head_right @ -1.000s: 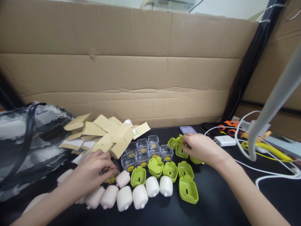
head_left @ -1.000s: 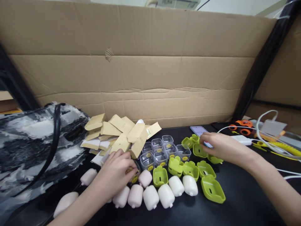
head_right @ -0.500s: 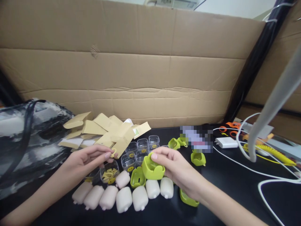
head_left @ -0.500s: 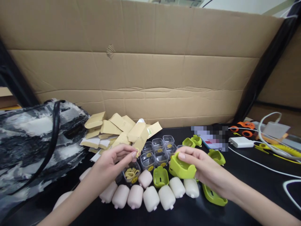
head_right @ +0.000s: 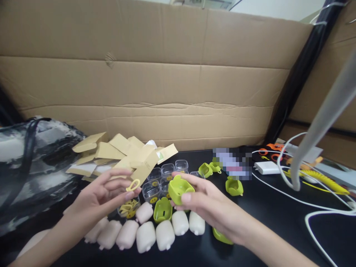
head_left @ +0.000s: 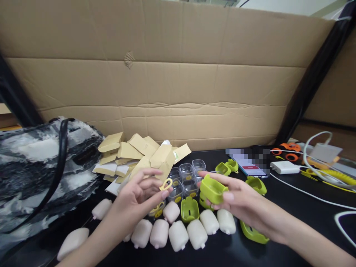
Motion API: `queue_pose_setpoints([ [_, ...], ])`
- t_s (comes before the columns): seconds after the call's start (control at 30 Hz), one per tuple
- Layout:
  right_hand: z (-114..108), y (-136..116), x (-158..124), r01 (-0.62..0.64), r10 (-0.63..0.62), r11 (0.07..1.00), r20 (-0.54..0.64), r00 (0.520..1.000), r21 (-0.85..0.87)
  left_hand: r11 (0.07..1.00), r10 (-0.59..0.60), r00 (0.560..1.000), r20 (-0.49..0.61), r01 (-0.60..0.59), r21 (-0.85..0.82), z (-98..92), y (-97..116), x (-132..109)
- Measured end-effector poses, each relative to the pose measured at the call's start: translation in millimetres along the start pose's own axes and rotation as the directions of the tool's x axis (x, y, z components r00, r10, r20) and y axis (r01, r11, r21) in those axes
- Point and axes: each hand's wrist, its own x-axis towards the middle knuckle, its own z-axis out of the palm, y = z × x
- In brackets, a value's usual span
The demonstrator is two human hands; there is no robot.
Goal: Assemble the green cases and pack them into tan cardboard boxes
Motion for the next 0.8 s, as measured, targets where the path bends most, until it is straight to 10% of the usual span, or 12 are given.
queue_pose_setpoints([
  [0.17,3.7,17.6,-2.0,0.201,-0.201,0.921,0.037,0.979,-0.334,0.985,0.076,0.994,0.084,-0.088,0.149,5.9,-3.4,-8.9],
  [0.33,12.8,32.1,-7.4,0.387,-0.409,0.549,0.165,0.897,-0.741,0.92,0.261,0.96,0.102,-0.28,0.273,19.3,-7.6,-22.8],
  [0.57,21.5,41.6,-8.5,0.543,-0.539,0.355,0.308,0.784,-0.761,0.864,0.378,0.899,0.222,-0.428,0.263,29.3,-5.8,-32.2],
  [0.8,27.4,43.5,-9.2,0.592,-0.587,0.278,0.354,0.728,-0.756,0.619,0.567,0.776,0.277,-0.623,0.479,31.7,0.5,-29.5],
])
